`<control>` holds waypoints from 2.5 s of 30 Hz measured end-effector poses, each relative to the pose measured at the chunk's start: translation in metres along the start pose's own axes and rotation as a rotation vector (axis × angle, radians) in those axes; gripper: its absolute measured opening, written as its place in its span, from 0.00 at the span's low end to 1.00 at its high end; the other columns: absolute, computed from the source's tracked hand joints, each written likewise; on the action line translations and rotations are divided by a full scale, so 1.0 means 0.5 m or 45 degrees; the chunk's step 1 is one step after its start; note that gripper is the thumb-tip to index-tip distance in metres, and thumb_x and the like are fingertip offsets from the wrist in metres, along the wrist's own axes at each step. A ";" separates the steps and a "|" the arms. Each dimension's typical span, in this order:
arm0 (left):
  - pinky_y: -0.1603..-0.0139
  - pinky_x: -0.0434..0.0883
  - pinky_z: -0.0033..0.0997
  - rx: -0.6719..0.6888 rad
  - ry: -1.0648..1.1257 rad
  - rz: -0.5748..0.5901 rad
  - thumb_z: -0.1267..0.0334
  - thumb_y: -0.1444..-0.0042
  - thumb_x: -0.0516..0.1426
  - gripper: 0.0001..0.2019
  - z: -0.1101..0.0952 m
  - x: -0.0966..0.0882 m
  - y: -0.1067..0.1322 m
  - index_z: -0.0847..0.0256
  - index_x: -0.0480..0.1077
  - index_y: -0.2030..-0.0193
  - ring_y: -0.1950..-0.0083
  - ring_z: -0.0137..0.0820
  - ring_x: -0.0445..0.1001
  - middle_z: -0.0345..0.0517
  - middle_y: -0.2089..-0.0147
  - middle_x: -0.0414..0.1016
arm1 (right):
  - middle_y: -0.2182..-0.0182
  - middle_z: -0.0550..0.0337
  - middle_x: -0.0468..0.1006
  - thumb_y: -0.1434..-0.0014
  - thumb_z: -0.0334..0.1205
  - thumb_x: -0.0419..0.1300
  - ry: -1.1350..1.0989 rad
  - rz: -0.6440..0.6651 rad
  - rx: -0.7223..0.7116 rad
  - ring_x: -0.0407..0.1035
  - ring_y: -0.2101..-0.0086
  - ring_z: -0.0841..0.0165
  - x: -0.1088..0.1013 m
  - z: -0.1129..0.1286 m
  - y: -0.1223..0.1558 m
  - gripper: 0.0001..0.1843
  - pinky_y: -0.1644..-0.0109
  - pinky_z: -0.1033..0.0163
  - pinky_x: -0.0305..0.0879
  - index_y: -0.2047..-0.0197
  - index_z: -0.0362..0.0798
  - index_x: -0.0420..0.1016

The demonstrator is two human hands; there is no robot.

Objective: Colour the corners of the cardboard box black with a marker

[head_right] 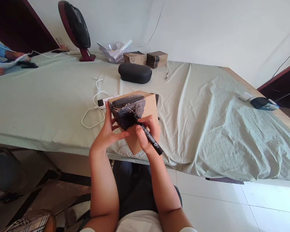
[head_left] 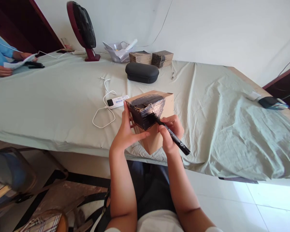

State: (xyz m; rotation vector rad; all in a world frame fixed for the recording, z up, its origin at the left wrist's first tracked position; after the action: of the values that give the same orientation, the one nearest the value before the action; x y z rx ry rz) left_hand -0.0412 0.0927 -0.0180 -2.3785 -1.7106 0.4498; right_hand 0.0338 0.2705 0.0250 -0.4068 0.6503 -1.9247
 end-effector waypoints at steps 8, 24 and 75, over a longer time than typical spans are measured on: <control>0.20 0.59 0.60 0.173 -0.315 -0.276 0.48 0.55 0.77 0.74 -0.054 -0.010 -0.002 0.40 0.27 0.16 0.17 0.57 0.50 0.58 0.19 0.44 | 0.72 0.65 0.76 0.39 0.37 0.61 0.033 0.058 -0.112 0.70 0.75 0.69 0.020 0.045 0.008 0.02 0.70 0.62 0.66 0.61 0.52 0.73; 0.26 0.54 0.69 0.188 -1.231 -0.475 0.46 0.48 0.68 0.58 -0.169 0.012 0.035 0.57 0.44 0.17 0.24 0.69 0.59 0.66 0.19 0.53 | 0.74 0.66 0.76 0.39 0.32 0.60 0.364 0.089 -0.332 0.69 0.76 0.70 0.026 0.105 0.008 0.06 0.67 0.60 0.67 0.61 0.54 0.72; 0.20 0.59 0.64 0.314 -0.738 -0.312 0.40 0.54 0.73 0.69 -0.097 -0.045 0.024 0.48 0.35 0.16 0.18 0.63 0.52 0.62 0.22 0.48 | 0.70 0.64 0.83 0.35 0.37 0.63 -0.142 0.326 -0.207 0.77 0.72 0.70 0.068 0.086 0.035 0.01 0.67 0.64 0.74 0.59 0.53 0.75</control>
State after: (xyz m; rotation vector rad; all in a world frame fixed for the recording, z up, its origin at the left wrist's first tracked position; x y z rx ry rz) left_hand -0.0204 0.0690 0.0266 -1.9398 -1.9833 1.3181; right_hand 0.0556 0.2228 0.0488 -0.5044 0.7504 -1.6017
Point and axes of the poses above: each hand's wrist, its own y-axis away from the middle knuckle, its own x-axis out of the palm, z = x × y, the point moved 8 cm from there along -y, towards the middle knuckle
